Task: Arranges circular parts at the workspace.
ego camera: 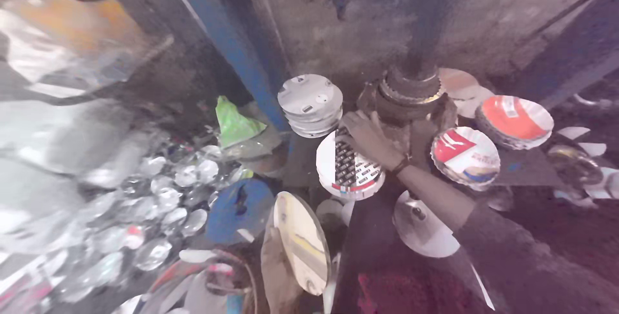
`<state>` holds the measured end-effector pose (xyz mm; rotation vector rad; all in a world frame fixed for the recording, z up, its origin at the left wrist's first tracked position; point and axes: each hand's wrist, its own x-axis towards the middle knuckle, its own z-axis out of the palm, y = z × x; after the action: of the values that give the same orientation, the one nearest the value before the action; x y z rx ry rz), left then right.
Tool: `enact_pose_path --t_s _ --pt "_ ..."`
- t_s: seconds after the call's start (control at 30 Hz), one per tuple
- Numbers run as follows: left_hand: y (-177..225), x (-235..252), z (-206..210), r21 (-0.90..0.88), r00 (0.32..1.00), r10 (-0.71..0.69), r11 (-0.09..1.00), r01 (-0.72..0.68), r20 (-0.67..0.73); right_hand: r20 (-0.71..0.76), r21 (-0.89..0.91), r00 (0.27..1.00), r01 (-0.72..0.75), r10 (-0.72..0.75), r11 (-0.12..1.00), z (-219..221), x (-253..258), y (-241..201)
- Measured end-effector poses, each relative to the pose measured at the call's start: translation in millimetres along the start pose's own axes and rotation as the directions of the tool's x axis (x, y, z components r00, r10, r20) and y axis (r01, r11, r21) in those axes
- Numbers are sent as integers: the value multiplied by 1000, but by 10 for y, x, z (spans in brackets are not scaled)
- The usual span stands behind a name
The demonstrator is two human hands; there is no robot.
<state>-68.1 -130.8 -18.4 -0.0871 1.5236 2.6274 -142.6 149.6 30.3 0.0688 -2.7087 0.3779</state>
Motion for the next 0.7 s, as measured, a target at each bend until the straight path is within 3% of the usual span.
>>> enact_pose_path --t_s 0.13,0.2,0.27,0.37,0.43,0.5,0.57,0.7 --pt "-91 7 -194 85 992 83 992 -92 99 -102 224 993 -29 52 974 -169 -69 21" --pt "-11 -49 -85 166 987 104 978 -123 121 -231 406 967 -2 105 914 -331 -203 123" --pt "32 -99 10 138 972 125 978 -155 200 -292 502 944 12 156 865 -468 -370 128" --pt "16 -77 40 159 924 149 963 -216 352 -170 559 970 -50 174 827 -481 -663 -271" --pt "38 -54 -13 279 909 184 912 -300 374 -34 595 996 -43 78 803 -385 -868 -544" --pt "88 -17 -209 424 901 174 836 -349 397 -85 567 996 52 -5 822 -336 -870 -572" --pt "121 -8 -450 515 900 65 801 -305 431 -162 428 987 57 15 902 -300 -686 -430" --pt "89 -75 -588 669 898 -176 726 -159 404 121 76 981 -164 154 983 -87 -241 -63"
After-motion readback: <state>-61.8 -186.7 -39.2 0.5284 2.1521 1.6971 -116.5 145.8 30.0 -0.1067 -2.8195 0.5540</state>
